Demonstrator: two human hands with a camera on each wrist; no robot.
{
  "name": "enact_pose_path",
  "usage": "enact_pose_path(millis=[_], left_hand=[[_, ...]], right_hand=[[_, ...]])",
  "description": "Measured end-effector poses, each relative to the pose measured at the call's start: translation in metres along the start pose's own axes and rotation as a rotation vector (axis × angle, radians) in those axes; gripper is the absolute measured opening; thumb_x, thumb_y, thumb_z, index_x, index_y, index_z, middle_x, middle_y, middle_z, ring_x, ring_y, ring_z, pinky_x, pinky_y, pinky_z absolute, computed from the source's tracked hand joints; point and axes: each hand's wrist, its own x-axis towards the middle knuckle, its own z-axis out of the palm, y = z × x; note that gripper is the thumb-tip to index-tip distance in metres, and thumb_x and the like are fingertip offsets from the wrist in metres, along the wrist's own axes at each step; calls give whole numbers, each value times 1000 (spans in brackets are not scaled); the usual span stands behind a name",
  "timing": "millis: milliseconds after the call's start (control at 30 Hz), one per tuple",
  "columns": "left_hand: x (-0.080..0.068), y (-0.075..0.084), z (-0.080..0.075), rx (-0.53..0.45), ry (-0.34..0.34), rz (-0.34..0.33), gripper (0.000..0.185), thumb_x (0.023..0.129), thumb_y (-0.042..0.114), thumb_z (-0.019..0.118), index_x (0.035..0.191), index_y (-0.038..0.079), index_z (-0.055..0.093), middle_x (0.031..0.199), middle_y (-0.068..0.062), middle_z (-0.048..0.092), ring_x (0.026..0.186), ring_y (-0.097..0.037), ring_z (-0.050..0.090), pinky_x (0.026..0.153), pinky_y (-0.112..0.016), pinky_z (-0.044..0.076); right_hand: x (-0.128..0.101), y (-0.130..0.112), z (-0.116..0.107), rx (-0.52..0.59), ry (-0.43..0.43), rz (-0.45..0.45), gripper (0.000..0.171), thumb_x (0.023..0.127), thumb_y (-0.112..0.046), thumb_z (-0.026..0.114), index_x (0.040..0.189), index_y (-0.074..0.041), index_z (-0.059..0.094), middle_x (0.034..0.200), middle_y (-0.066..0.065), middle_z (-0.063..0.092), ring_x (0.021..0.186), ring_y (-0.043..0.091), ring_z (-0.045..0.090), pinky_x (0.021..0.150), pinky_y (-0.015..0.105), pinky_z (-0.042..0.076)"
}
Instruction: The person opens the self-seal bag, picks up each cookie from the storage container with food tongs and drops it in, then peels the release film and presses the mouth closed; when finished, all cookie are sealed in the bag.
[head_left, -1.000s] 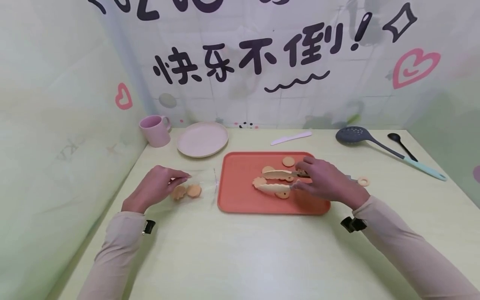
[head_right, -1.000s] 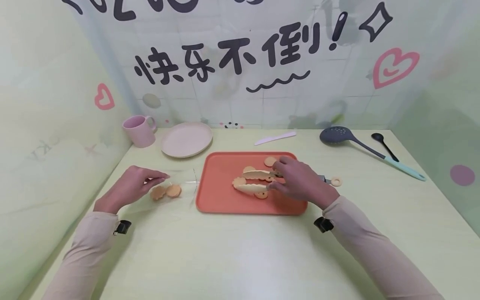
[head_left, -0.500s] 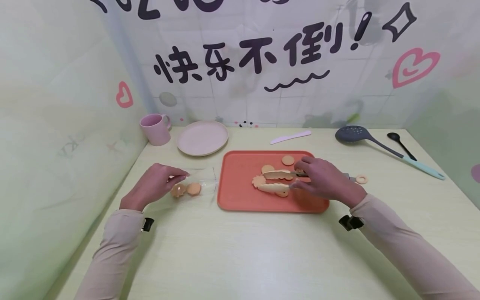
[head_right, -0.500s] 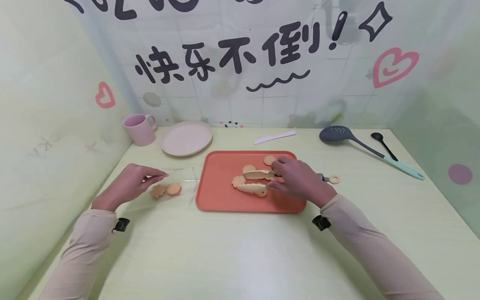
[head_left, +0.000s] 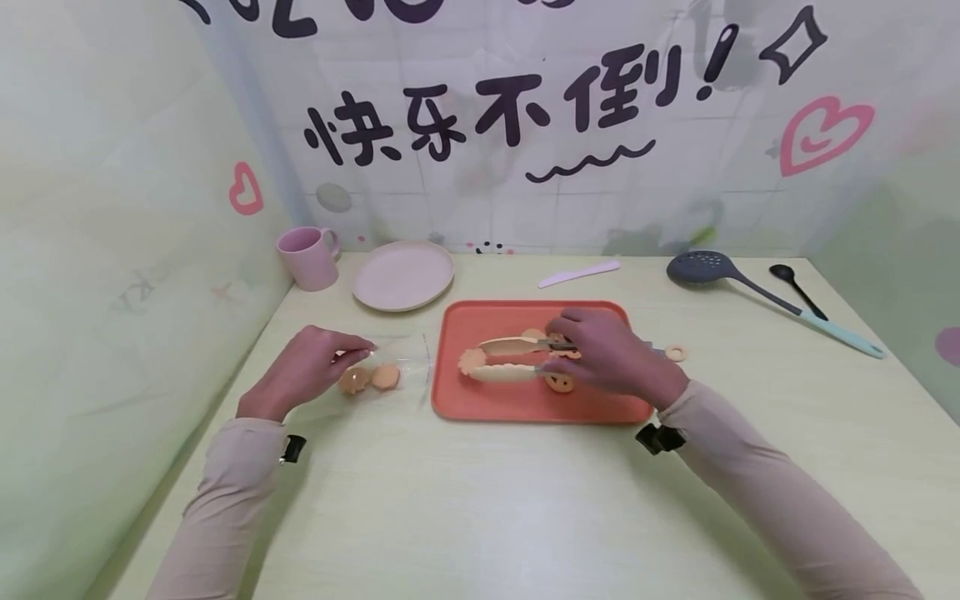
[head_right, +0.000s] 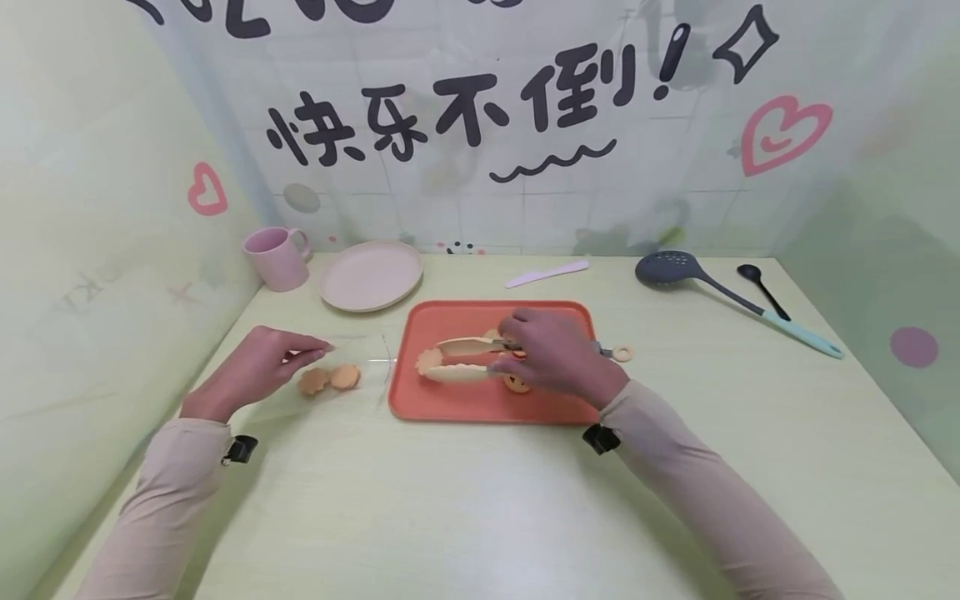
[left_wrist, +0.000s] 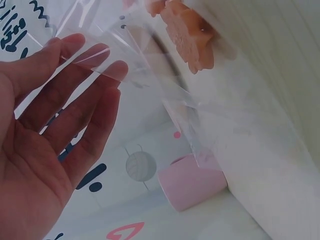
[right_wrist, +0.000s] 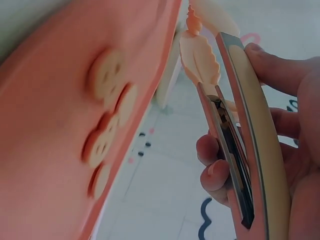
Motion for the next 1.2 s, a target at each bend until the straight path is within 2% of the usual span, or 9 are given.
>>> enact_pose_path(millis=[200,367,567,733,900,1033,1200], left_hand=[[1,0,-2,-11,1,-8,17,93,10,70,107,11,80,99,-5,80,87,-21,76,78,-42,60],[3,1,-4,-12,-2,-9,17,94,10,70,107,11,80,101,-5,80,88,-21,76,79,-42,60],[5,2,-5,-29,1,-1,17,94,9,70,107,10,79,101,-6,79,88,-19,76,78,-40,61],[4,4,-6,-42,15,6,17,94,9,70,108,9,79,101,-6,79,89,-19,76,79,-40,61],[2,4,-7,-32,37,30,17,92,6,70,107,8,79,100,-5,79,89,-19,76,79,-41,60],[0,5,-6,-27,38,34,17,92,5,71,106,9,79,100,-5,80,88,-18,75,78,-40,61],[1,9,-6,-47,36,44,16,91,4,71,104,8,79,97,-6,79,86,-18,75,77,-40,61]], right_hand=[[25,-22,11,37,-21,-49,43,91,-45,72,115,-9,67,107,5,68,89,18,65,78,36,57],[46,-32,20,94,-43,-54,42,91,-46,72,113,-11,68,105,4,68,88,16,63,78,33,56],[66,-40,30,96,-81,-23,44,90,-49,72,113,-12,68,102,2,69,83,12,60,74,29,53],[83,-51,38,104,-96,-53,40,91,-49,71,109,-14,69,99,-1,69,80,10,60,72,28,53],[98,-62,47,126,-113,-60,40,91,-47,72,113,-13,69,98,0,68,80,11,58,71,28,51],[106,-69,54,120,-141,-82,43,91,-46,72,116,-10,69,97,2,68,82,13,57,72,28,50],[112,-77,57,107,-135,-119,43,92,-45,71,116,-10,69,98,3,67,85,14,56,75,29,50]])
